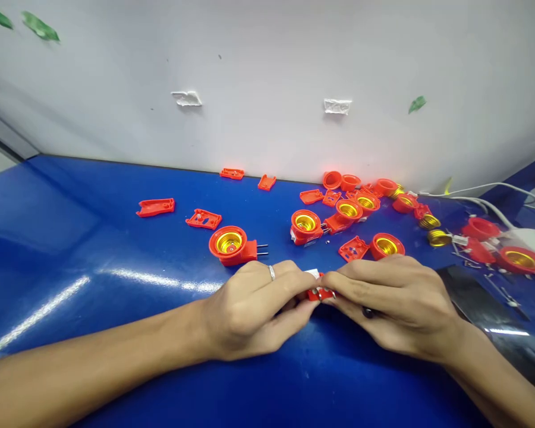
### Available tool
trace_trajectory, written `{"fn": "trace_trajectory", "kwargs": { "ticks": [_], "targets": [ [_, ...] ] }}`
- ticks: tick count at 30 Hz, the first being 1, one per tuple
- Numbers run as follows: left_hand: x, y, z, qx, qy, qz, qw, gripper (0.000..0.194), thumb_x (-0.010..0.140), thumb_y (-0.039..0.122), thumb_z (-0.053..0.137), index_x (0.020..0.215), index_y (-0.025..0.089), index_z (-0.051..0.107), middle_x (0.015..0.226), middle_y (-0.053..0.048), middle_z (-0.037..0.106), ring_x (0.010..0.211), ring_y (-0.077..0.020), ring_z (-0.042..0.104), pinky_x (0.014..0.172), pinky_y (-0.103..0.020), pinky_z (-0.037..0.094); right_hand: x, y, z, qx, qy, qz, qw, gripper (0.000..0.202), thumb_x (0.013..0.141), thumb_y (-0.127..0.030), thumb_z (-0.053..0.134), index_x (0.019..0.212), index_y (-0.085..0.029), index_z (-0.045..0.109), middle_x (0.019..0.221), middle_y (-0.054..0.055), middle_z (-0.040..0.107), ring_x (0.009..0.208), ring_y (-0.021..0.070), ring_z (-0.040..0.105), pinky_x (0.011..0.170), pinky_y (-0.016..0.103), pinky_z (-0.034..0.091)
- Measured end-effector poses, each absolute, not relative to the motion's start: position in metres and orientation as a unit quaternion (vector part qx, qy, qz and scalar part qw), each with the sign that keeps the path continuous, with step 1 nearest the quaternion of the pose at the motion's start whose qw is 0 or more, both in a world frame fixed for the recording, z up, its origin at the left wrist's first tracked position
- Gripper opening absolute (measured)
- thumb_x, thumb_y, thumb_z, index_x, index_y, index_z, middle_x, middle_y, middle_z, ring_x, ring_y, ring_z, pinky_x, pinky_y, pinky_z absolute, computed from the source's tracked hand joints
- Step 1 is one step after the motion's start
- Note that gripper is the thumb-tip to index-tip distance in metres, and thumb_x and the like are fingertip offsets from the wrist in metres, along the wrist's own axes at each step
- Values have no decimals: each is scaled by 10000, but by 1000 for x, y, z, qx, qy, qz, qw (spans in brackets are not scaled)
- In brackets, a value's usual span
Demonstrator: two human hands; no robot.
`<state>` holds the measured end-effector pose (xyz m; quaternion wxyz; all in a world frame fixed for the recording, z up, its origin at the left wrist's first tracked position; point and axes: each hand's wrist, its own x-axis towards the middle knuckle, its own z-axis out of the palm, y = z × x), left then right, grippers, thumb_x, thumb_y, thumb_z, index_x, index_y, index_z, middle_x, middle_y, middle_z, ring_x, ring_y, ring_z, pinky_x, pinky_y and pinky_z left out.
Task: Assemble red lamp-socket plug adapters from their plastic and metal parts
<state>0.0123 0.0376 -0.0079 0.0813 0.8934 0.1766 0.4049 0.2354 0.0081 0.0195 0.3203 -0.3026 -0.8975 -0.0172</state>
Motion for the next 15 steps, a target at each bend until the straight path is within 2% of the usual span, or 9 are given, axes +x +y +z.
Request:
{"fn": "trace_trajectory", "kwargs": {
  "ticks": [7,15],
  "targets": [
    [12,36,-7,900,170,396,64,122,934,110,619,1048,141,590,857,-18,737,685,-121,686,616,-237,515,236,7,17,-309,-896,-11,318,136,926,-84,610,1025,-129,691,717,-5,623,577,80,476,520,259,315],
    [11,40,-10,908,153,379,93,68,947,113,603,985,166,586,817,4,723,649,-105,670,577,-230,495,237,6,17,-315,-896,15,311,154,927,-69,574,987,-162,681,665,-34,550,563,83,444,509,267,278]
  ]
}}
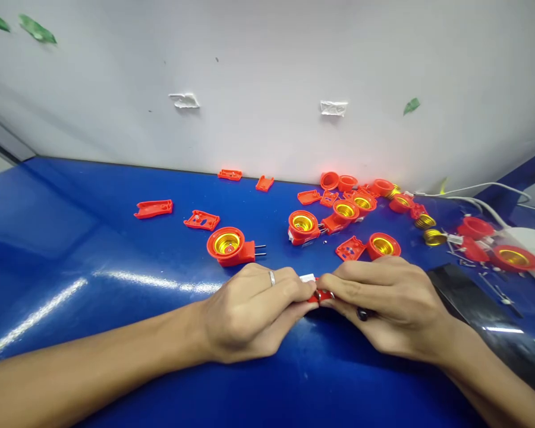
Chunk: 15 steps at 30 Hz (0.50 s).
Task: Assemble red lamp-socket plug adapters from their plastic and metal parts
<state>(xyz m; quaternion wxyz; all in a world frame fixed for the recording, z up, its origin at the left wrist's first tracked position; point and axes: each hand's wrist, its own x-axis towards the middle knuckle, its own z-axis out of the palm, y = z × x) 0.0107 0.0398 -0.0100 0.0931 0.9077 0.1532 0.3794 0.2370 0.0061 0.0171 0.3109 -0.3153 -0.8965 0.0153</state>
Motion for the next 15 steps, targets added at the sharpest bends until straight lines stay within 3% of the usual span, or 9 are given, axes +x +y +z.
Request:
{"fn": "trace_trajectory", "kwargs": {
  "ticks": [5,10,15],
  "targets": [
    [13,42,-9,896,126,410,115,108,915,56,606,973,146,593,743,-9,690,597,-114,640,560,-237,488,235,7,16,-321,-893,-2,316,144,926,-76,592,983,-171,685,673,-34,582,556,76,472,509,254,304],
    [14,43,-10,881,147,439,98,127,891,51,634,989,129,615,731,-14,695,573,-112,616,552,-238,479,235,4,21,-339,-870,-33,356,146,886,-202,702,1019,-144,689,719,-14,656,594,75,574,558,224,412],
    [14,44,-10,884,143,435,98,121,893,50,616,983,130,615,725,-10,678,561,-113,588,541,-237,466,235,0,22,-343,-865,-125,345,47,869,-154,703,885,-170,661,711,-18,697,593,83,624,599,247,431]
  ]
}}
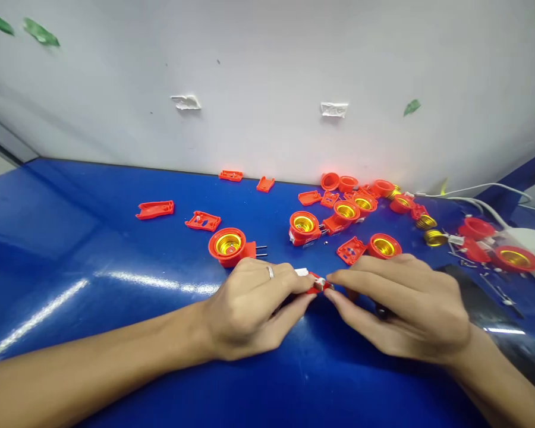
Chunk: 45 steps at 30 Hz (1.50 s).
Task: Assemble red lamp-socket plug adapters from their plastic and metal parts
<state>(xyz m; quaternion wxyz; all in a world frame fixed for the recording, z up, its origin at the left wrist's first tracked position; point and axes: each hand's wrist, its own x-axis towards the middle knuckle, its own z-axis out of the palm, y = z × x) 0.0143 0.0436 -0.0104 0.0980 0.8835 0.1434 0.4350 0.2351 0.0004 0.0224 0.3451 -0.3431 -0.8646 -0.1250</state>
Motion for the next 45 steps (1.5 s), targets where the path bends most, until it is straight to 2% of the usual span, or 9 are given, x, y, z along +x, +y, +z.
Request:
{"fn": "trace_trajectory", "kwargs": {
  "ticks": [13,20,28,34,36,37,40,43,45],
  "targets": [
    [11,45,-10,909,113,372,149,124,911,60,579,1023,113,594,723,-12,632,559,-119,555,517,-247,406,224,-3,12,-350,-857,-110,363,115,853,-74,604,841,-189,611,739,-14,700,578,87,597,582,261,419],
    [11,43,-9,916,115,354,152,79,914,88,565,945,159,554,678,18,575,527,-117,510,497,-246,382,227,-2,16,-353,-866,-83,345,151,842,-77,577,870,-211,640,729,-32,687,577,82,603,587,260,415],
    [13,44,-9,917,106,345,168,152,892,79,586,842,187,492,661,41,530,525,-104,461,499,-250,347,227,1,19,-348,-864,-76,355,163,793,-59,604,844,-212,632,685,-32,668,527,84,562,547,249,401],
    [16,47,-6,951,91,283,87,133,891,62,494,827,177,511,645,16,547,552,-145,510,499,-287,343,227,3,22,-357,-856,-59,370,161,792,-59,580,765,-211,625,649,-28,664,538,85,592,520,232,413],
    [16,47,-5,954,107,270,79,71,884,114,528,840,171,527,652,17,555,547,-147,524,493,-291,353,227,4,23,-355,-851,-40,384,152,799,-65,590,766,-206,635,644,-22,665,537,89,598,522,227,436],
    [16,46,-4,952,114,271,88,31,870,155,563,855,165,537,658,18,564,546,-145,533,491,-291,362,227,4,23,-353,-848,-27,394,146,804,-66,598,781,-202,644,648,-18,668,546,92,608,530,225,450],
    [15,42,-2,930,119,319,139,121,807,247,618,841,162,538,641,22,560,514,-131,513,477,-283,371,228,5,24,-355,-839,0,413,144,813,-66,620,827,-201,668,675,-14,683,565,92,629,534,217,468],
    [15,41,-1,897,159,379,161,60,819,174,584,801,176,527,586,55,518,457,-85,438,463,-237,352,230,5,25,-354,-839,-29,412,137,816,-81,641,831,-211,681,662,-24,682,538,88,624,509,222,454],
    [16,42,-2,887,190,395,143,67,844,113,580,884,166,575,585,68,539,453,-68,446,477,-215,355,230,4,25,-352,-839,-54,412,125,818,-89,653,839,-207,691,655,-22,685,533,88,627,514,229,457]
  ]
}}
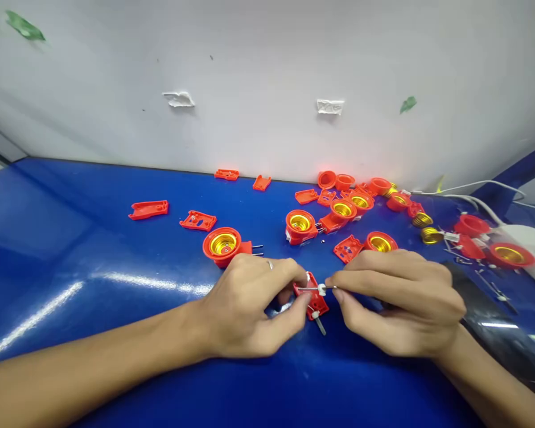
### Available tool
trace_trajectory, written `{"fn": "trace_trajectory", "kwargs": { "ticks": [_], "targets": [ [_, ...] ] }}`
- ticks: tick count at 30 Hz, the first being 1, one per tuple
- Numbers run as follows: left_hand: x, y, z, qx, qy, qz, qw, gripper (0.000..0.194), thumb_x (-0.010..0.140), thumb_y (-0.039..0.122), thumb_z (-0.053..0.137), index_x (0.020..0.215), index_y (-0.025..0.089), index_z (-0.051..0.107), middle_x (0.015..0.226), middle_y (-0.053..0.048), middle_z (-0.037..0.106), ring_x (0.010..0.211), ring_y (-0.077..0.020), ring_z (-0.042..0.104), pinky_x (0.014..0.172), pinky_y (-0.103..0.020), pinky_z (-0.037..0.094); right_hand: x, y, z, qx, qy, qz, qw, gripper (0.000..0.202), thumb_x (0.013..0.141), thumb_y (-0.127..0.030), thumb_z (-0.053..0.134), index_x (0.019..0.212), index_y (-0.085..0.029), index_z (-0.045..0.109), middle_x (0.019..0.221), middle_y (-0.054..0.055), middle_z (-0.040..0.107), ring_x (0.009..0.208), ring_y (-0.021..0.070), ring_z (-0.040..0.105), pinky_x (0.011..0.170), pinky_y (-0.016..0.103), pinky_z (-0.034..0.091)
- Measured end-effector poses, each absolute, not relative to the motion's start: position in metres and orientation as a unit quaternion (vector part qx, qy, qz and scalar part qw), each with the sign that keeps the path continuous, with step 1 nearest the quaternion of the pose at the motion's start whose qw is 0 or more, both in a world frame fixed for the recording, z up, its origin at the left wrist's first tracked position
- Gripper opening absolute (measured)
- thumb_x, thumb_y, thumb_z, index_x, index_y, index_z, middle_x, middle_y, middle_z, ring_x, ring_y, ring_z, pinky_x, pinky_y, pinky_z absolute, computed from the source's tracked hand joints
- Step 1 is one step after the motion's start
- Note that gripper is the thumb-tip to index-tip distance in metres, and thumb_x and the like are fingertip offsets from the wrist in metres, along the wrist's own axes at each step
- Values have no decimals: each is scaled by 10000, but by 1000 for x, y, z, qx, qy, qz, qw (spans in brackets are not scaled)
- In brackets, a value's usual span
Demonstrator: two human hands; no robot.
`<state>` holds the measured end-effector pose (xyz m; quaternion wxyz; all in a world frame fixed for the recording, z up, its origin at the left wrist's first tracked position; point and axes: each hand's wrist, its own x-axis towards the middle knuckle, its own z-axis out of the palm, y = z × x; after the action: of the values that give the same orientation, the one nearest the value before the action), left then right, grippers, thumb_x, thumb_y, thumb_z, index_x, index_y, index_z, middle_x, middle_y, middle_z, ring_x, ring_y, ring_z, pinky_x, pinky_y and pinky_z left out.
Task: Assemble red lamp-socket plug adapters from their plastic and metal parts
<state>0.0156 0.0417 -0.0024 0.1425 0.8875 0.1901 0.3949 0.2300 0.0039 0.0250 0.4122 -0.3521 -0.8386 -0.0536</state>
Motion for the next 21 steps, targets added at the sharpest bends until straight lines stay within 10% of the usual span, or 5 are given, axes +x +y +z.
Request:
{"fn": "trace_trajectory", "kwargs": {
  "ticks": [9,16,21],
  "targets": [
    [18,50,-11,898,194,388,77,124,956,100,535,996,144,643,629,36,564,520,-95,479,500,-273,296,236,5,28,-354,-847,-90,386,82,844,-128,649,860,-206,666,656,-30,663,532,78,577,519,239,405],
    [18,46,-7,882,256,394,27,133,940,139,553,939,144,685,844,-51,658,633,-115,562,550,-246,408,232,-8,36,-429,-896,48,103,388,826,-465,712,592,-218,526,515,-37,531,468,128,485,481,303,262],
    [19,47,-6,908,241,342,9,145,936,145,554,868,142,682,1090,-97,663,892,-209,595,695,-320,494,223,-24,16,-427,-902,-17,68,217,921,-235,540,704,-239,551,624,-5,597,521,179,528,541,357,217]
  ]
}}
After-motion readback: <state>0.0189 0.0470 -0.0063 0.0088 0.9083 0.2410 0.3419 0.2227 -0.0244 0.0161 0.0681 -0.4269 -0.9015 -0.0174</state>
